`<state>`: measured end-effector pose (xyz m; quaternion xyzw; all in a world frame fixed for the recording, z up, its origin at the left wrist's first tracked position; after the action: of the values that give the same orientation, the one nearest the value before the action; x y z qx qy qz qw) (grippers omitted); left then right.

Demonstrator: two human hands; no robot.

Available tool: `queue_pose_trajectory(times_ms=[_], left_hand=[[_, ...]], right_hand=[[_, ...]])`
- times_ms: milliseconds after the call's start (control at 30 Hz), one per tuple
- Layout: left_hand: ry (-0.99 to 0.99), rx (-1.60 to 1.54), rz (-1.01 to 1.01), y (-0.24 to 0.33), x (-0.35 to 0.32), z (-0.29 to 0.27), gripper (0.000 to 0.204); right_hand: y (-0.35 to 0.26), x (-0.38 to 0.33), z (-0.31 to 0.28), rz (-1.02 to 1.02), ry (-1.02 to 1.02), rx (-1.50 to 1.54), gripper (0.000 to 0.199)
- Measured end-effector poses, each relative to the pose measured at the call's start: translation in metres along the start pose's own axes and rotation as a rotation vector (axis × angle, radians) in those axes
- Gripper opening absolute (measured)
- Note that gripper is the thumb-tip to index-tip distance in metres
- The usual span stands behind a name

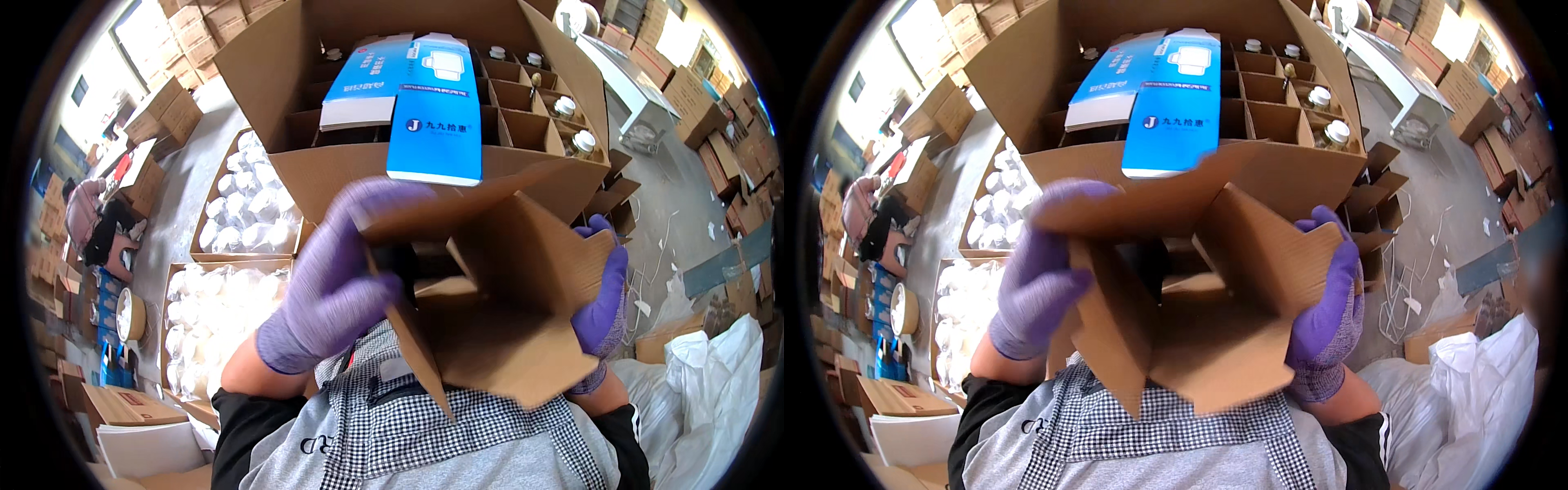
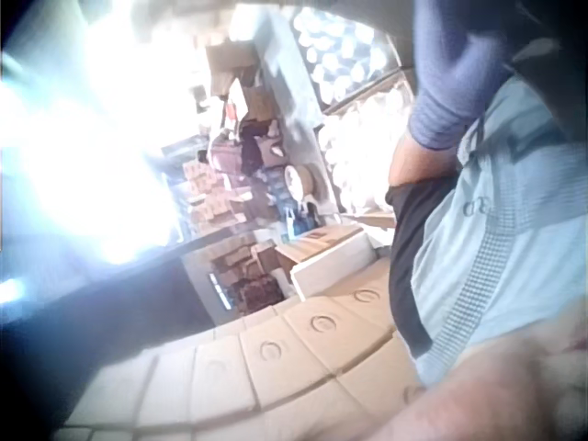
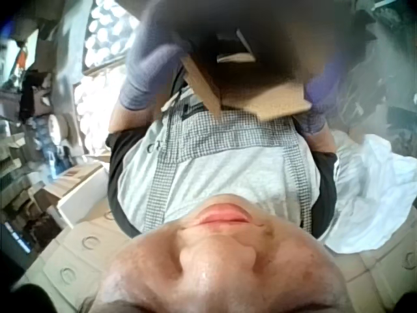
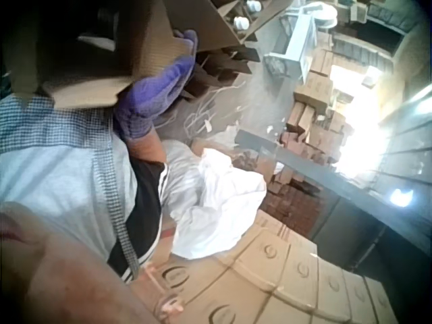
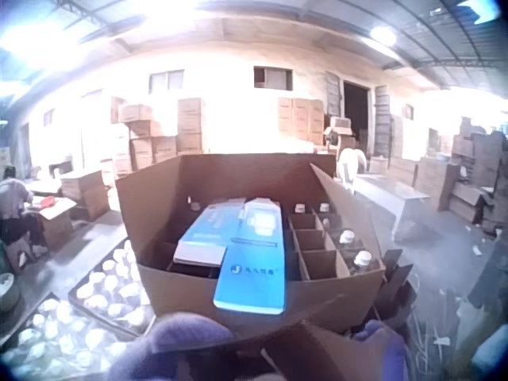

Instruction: The person assembles blue product boxes by folding the cardboard flaps and tucking the tabs into slots. They repeatedly pick up flat-packed boxes, fold them into shape, and place the finished boxes into a larger cardboard container.

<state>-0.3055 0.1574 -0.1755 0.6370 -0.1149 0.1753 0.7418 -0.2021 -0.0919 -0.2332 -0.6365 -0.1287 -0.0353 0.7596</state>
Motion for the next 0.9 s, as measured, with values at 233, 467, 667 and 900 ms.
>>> queue_pose_trajectory(times_ms=[233,467,667,900], left_hand=[[-0.442,0.673,0.409,-0.016,0.015,0.013,0.053],[-0.143,0.895,0.174,-0.025,0.022,0.016,0.04],[0.218,0.028,-0.083,-0.081,0.022,-0.032,0.077],[0.137,0.144,-0.266,-0.098,0.011,-0.029,0.055]], right_hand=[[-0.011,-0.011,-0.003,-0.325,-0.163,-0.386,0.042],[-0.038,-0.011,0.047,-0.741,-0.682,-0.758,0.047],[-0.043,-0.023,0.087,-1.072,-0.705,-1.07,0.055],[-0.024,-0.034,0.092,-0.982,-1.019,-1.178,0.065]])
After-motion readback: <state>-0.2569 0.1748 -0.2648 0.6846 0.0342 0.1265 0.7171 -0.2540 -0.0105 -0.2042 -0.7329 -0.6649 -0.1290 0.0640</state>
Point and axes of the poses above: each hand's wrist, its own x-axis towards the middle knuckle, its own z-axis out of the palm, y = z × x, the point moved 7 cm from there along x, towards the middle knuckle, and after that the axes turned 7 degrees about -x, right-handed, at the moved point
